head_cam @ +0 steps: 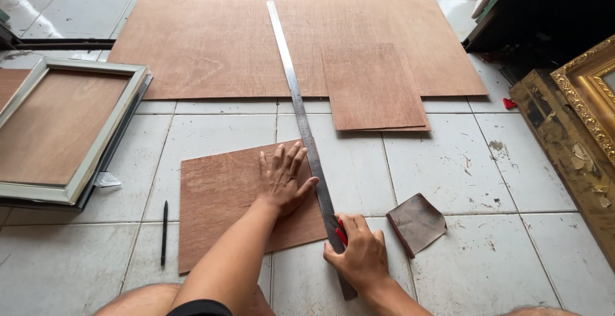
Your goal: Measuring, sanding, and cutting plywood sheets to fit into picture frames.
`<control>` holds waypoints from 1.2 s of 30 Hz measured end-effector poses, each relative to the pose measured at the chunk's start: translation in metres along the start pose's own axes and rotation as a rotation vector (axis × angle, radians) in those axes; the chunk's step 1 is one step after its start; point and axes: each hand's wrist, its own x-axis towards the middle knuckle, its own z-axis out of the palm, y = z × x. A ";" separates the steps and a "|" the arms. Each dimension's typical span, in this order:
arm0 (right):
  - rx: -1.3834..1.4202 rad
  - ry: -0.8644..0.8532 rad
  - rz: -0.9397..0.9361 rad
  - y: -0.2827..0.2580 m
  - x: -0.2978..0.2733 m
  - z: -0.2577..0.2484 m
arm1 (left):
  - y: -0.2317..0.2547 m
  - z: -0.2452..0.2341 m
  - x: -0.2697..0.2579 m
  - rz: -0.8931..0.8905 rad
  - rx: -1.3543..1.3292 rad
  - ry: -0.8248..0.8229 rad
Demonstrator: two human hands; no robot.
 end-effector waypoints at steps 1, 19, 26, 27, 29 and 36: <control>-0.003 0.018 -0.022 0.001 -0.001 0.002 | 0.002 -0.009 0.002 -0.014 -0.022 -0.134; -0.001 -0.027 0.185 0.006 -0.028 -0.005 | 0.012 -0.044 0.025 -0.097 -0.081 -0.502; 0.004 0.022 0.167 -0.002 -0.038 -0.009 | 0.011 -0.053 0.024 -0.127 -0.221 -0.534; 0.000 0.008 0.182 -0.005 -0.040 -0.012 | 0.009 -0.049 0.023 -0.123 -0.231 -0.552; 0.008 -0.015 0.181 -0.008 -0.046 -0.018 | 0.009 -0.039 0.022 -0.116 -0.211 -0.456; 0.020 -0.040 0.177 -0.010 -0.049 -0.023 | 0.012 -0.061 0.022 -0.132 -0.201 -0.522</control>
